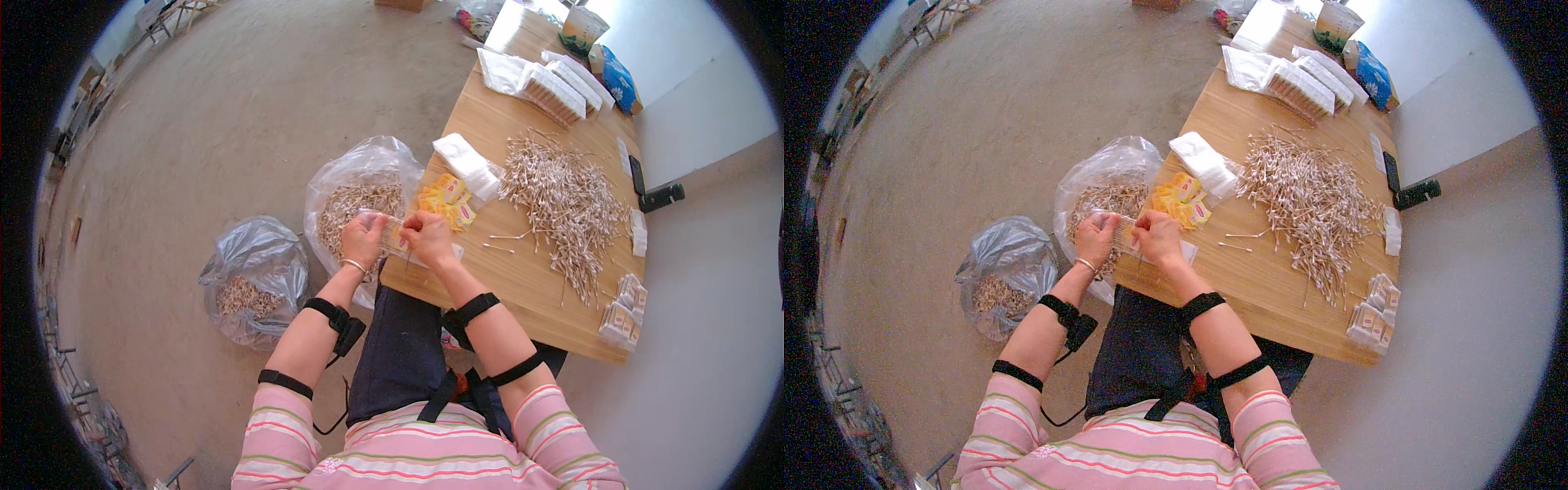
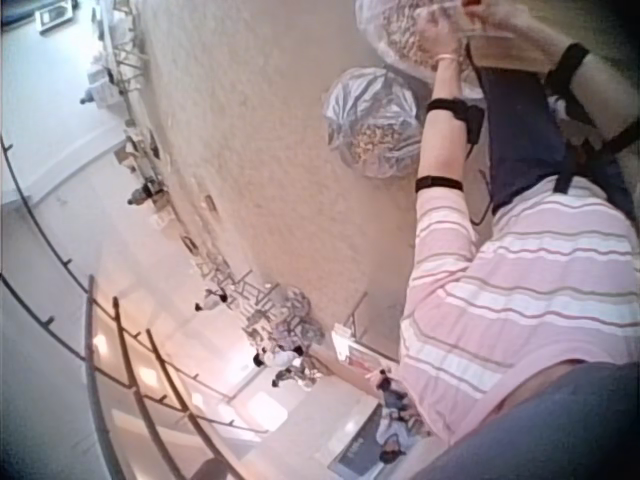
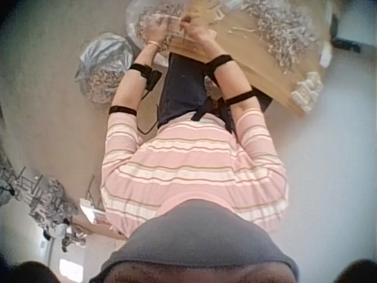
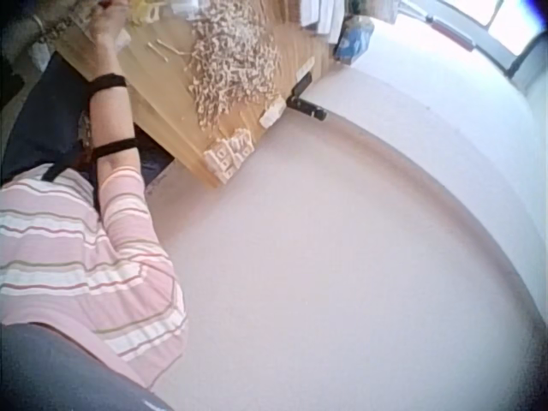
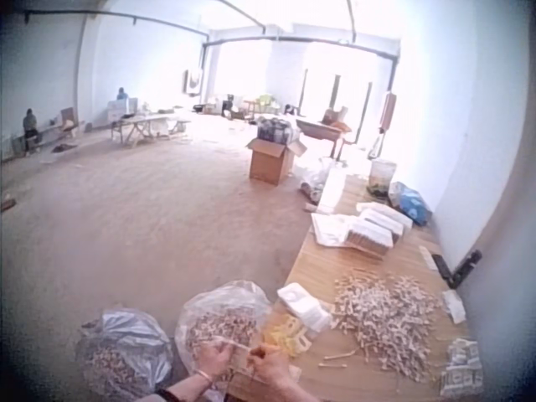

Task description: Packaging small wooden sticks into plastic bags and organizing them on a table.

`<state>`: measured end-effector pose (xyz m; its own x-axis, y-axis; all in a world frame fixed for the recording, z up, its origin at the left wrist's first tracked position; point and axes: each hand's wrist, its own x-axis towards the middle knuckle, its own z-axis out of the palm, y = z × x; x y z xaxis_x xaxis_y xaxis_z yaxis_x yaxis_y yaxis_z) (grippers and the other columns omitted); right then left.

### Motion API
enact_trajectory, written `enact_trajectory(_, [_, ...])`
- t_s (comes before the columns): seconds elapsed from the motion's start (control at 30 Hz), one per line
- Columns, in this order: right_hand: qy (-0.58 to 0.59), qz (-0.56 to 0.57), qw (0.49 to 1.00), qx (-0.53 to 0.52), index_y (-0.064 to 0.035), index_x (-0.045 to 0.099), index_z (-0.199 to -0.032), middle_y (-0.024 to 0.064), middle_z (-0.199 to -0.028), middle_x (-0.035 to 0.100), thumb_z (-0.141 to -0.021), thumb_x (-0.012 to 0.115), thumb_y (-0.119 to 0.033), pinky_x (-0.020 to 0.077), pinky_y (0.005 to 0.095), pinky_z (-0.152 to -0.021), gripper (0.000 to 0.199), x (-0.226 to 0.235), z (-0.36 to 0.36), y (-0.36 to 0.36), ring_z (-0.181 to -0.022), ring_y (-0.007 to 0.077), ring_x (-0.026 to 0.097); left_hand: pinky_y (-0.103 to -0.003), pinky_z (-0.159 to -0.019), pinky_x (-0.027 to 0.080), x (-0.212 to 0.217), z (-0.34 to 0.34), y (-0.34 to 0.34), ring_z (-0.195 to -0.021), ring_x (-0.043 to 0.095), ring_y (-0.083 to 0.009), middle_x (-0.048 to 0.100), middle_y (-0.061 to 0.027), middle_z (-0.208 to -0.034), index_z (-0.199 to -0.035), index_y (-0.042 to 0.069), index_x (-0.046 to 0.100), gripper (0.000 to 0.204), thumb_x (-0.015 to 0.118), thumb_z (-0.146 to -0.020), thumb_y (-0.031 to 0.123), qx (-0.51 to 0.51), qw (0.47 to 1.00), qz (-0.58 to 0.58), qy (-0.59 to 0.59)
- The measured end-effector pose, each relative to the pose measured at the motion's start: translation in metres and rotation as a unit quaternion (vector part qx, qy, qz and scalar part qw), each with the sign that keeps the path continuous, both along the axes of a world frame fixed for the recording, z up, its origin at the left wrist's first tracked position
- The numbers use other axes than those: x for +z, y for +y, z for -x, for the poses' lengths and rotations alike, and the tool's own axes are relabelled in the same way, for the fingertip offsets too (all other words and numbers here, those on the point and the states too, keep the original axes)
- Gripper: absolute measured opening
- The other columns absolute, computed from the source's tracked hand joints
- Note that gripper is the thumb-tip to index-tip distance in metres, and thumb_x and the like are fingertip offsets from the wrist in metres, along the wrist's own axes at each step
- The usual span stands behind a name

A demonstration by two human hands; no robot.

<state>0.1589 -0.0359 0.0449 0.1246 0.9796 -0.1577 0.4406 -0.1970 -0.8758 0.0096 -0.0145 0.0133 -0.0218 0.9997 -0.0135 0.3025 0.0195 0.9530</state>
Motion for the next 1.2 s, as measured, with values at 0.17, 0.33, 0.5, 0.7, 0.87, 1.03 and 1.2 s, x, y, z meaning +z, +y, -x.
enact_trajectory(0.17, [-0.165, -0.182, 0.969, -0.012, 0.001, 0.061, -0.085, 0.0125, -0.075, 0.065, -0.073, 0.069, -0.003, 0.0496, 0.0309, -0.059, 0.015, 0.003, 0.012, -0.009, -0.067, 0.0207, 0.064, -0.028, -0.062, 0.049, -0.003, 0.001, 0.0, -0.067, 0.062, -0.0123, 0.069, -0.0065, -0.074, -0.087, 0.003, 0.07, 0.021, 0.066, -0.085, 0.023, 0.001, 0.999, 0.029, -0.024])
enact_trajectory(0.33, [-0.106, -0.14, 0.979, -0.103, -0.0002, 0.059, -0.098, 0.0133, -0.079, 0.064, -0.074, 0.068, -0.003, 0.0503, 0.0347, -0.064, 0.025, -0.003, 0.011, -0.03, -0.072, 0.0245, 0.064, -0.026, -0.062, 0.048, 0.0, -0.001, -0.001, -0.067, 0.06, -0.009, 0.068, -0.0043, -0.074, -0.087, 0.002, 0.069, 0.02, 0.065, -0.087, 0.021, -0.004, 0.999, 0.036, -0.007])
enact_trajectory(0.5, [-0.062, -0.111, 0.985, -0.117, -0.001, 0.058, -0.101, 0.0129, -0.079, 0.064, -0.076, 0.066, -0.003, 0.0505, 0.0363, -0.065, 0.027, -0.005, 0.018, -0.025, -0.072, 0.0257, 0.064, -0.026, -0.063, 0.048, -0.012, 0.0, 0.004, -0.069, 0.06, -0.0097, 0.068, -0.0039, -0.077, -0.088, 0.002, 0.069, 0.019, 0.066, -0.087, 0.02, 0.005, 0.998, 0.045, -0.036])
enact_trajectory(0.7, [-0.064, -0.074, 0.989, -0.112, -0.0052, 0.058, -0.102, 0.0145, -0.09, 0.062, -0.079, 0.06, -0.006, 0.0493, 0.0404, -0.07, 0.023, 0.008, 0.019, -0.029, -0.08, 0.032, 0.062, -0.027, -0.066, 0.049, -0.032, 0.002, 0.009, -0.069, 0.062, -0.0109, 0.069, -0.0067, -0.078, -0.091, 0.0, 0.069, 0.022, 0.065, -0.086, 0.021, -0.012, 0.997, 0.037, -0.064])
enact_trajectory(0.87, [-0.29, -0.213, 0.921, -0.149, -0.0054, 0.058, -0.109, 0.0127, -0.111, 0.056, -0.075, 0.066, -0.006, 0.0412, 0.0403, -0.092, 0.034, 0.007, -0.028, -0.044, -0.106, 0.0284, 0.051, -0.028, -0.066, 0.049, -0.041, 0.007, 0.014, -0.069, 0.061, -0.0116, 0.069, -0.0067, -0.078, -0.091, 0.0, 0.069, 0.023, 0.064, -0.087, 0.022, -0.032, 0.993, 0.062, -0.093])
enact_trajectory(1.03, [-0.399, -0.146, 0.892, -0.155, -0.0121, 0.06, -0.111, 0.006, -0.115, 0.054, -0.078, 0.063, -0.015, 0.0396, 0.041, -0.093, 0.033, 0.004, -0.114, -0.081, -0.109, 0.0273, 0.049, -0.028, -0.065, 0.049, -0.033, 0.015, 0.018, -0.069, 0.061, -0.0129, 0.067, -0.0064, -0.078, -0.094, -0.001, 0.067, 0.029, 0.064, -0.088, 0.027, -0.051, 0.989, 0.095, -0.103])
enact_trajectory(1.2, [-0.348, -0.166, 0.913, -0.132, -0.0139, 0.068, -0.098, 0.0029, -0.1, 0.058, -0.078, 0.063, -0.018, 0.0416, 0.0399, -0.086, 0.02, -0.005, -0.14, -0.122, -0.101, 0.0254, 0.051, -0.04, -0.09, 0.043, 0.012, 0.004, 0.006, -0.102, 0.057, -0.0276, 0.061, -0.0172, -0.11, -0.112, -0.002, 0.057, 0.037, 0.063, -0.086, 0.024, 0.195, 0.901, -0.251, 0.294])
